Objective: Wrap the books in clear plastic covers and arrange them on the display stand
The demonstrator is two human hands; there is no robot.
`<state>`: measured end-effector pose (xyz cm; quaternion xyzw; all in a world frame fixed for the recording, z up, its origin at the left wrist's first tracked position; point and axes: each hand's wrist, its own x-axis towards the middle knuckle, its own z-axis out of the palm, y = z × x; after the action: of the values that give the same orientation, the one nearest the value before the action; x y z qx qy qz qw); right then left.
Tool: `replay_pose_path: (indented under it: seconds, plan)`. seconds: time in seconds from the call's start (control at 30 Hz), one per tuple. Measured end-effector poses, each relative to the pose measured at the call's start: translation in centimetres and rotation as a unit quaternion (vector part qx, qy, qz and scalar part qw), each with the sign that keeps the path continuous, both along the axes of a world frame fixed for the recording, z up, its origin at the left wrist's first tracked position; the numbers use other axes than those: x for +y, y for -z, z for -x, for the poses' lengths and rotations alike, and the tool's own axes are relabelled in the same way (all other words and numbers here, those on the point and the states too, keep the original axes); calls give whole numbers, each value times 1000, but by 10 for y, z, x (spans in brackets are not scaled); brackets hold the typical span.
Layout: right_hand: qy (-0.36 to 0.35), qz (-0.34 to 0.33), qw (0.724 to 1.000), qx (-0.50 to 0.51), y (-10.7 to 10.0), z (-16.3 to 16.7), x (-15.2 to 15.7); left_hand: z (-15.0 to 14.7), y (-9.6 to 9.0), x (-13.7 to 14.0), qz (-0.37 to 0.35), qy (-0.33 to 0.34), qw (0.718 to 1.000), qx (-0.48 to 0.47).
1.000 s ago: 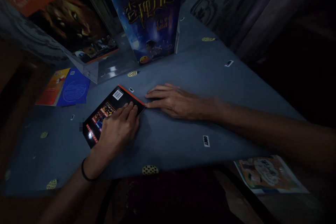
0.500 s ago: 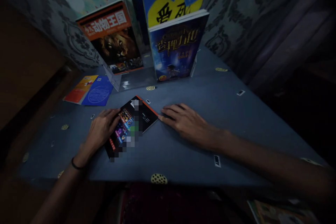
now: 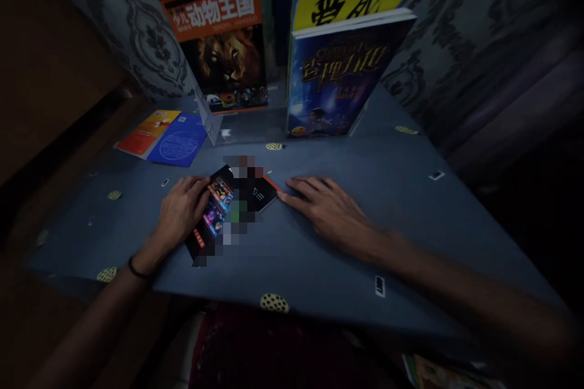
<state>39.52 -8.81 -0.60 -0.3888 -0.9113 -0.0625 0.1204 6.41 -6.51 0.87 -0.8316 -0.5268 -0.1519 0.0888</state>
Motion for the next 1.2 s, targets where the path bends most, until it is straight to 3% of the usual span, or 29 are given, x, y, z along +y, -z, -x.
replay_pose_path:
  seconds: [0.13,0.3,0.43,0.53,0.7,0.87,1.0,1.2]
  plan:
    - [23,4,999,-31,-5,7,14,-4,-2,-4,2,-50,999,4]
    - [57,39,997,-36,-15,28,59,-8,-8,-15,14,-98,995,27]
    - [69,41,997,-6,-11,40,90,-3,-11,-25,14,-73,997,32]
    - [65,40,997,27,-2,41,97,-5,-12,-36,-1,-11,999,33]
    - [65,41,993,90,6,41,89,-29,-16,-64,20,144,989,32]
    - [-52,10,987,151,8,52,65,-49,-26,-70,0,159,982,99]
    - [-155,29,972,176,9,57,46,-53,-38,-62,2,186,967,171]
    - [-172,86,960,204,6,52,37,-54,-53,-53,62,225,935,267]
